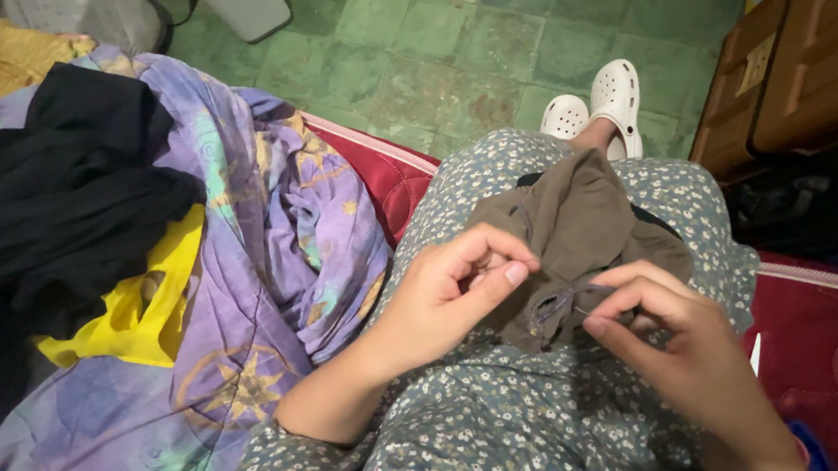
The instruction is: The person sits on a bed mending a brown garment with a needle and thread, stitching along a seam on the lap. They pull the thread through the fabric repeatedly, reposition the garment, and use scissors placed beside them during the repair.
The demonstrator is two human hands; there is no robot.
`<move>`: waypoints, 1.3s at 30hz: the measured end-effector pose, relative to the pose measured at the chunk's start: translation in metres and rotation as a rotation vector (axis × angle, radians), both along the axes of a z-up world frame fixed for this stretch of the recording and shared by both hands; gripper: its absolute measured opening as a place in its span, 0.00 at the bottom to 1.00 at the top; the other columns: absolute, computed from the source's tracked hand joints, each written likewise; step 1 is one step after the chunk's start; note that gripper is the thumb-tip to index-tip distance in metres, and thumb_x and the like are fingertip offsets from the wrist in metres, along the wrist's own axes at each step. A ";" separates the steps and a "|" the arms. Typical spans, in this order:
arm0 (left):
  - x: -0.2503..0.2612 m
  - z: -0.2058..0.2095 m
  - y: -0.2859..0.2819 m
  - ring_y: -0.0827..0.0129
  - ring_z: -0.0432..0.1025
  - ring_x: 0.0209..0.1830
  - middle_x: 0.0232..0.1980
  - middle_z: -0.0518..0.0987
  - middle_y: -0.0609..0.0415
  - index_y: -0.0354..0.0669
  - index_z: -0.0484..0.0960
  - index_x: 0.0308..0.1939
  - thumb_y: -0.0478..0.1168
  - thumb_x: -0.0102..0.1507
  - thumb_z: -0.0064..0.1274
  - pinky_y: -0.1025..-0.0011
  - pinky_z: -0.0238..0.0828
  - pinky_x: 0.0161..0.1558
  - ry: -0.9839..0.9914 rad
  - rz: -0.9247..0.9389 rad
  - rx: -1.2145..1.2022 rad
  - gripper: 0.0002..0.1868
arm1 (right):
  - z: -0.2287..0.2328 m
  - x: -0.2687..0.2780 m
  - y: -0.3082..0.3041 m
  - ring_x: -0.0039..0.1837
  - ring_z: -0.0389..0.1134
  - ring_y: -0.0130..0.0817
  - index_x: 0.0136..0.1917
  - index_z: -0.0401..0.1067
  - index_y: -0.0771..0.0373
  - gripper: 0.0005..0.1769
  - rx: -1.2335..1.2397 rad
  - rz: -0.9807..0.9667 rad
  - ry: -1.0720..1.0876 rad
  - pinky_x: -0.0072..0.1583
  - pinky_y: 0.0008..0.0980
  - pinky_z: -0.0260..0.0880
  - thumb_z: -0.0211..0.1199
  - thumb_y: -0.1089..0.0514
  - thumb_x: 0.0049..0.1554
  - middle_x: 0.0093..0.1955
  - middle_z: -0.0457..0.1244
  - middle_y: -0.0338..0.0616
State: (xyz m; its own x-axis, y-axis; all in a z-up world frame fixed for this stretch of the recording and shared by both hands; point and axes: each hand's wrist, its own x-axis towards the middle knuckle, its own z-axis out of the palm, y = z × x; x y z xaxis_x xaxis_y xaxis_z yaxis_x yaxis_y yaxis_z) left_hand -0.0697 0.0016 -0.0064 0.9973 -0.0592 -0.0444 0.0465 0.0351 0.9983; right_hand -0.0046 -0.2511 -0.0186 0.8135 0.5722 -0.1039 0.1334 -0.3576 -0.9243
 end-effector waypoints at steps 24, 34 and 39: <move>0.029 -0.020 -0.023 0.85 0.56 0.27 0.26 0.63 0.70 0.45 0.86 0.41 0.42 0.64 0.62 0.79 0.52 0.30 0.094 -0.229 0.088 0.06 | -0.014 -0.004 -0.020 0.50 0.61 0.21 0.42 0.70 0.67 0.06 0.363 -0.137 0.274 0.49 0.22 0.61 0.65 0.72 0.54 0.53 0.60 0.40; 0.030 -0.032 -0.021 0.87 0.56 0.29 0.28 0.63 0.72 0.40 0.85 0.44 0.39 0.66 0.61 0.82 0.52 0.31 0.122 -0.264 -0.048 0.07 | -0.005 -0.009 -0.009 0.50 0.59 0.21 0.36 0.71 0.65 0.08 0.192 -0.142 0.055 0.48 0.19 0.58 0.70 0.70 0.47 0.52 0.59 0.40; 0.030 -0.030 -0.021 0.87 0.55 0.28 0.27 0.62 0.72 0.40 0.85 0.44 0.39 0.65 0.61 0.82 0.51 0.30 0.127 -0.260 -0.044 0.07 | -0.004 -0.008 -0.004 0.52 0.60 0.22 0.37 0.71 0.64 0.08 0.214 -0.117 -0.027 0.51 0.19 0.60 0.70 0.69 0.47 0.52 0.59 0.40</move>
State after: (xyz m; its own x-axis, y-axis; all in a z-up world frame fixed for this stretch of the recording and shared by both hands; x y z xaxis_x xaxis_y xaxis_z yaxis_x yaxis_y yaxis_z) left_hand -0.0394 -0.0195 -0.0364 0.9352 -0.3163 -0.1592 0.1836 0.0486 0.9818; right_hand -0.0127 -0.2550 -0.0229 0.8763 0.4807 0.0321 0.1280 -0.1682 -0.9774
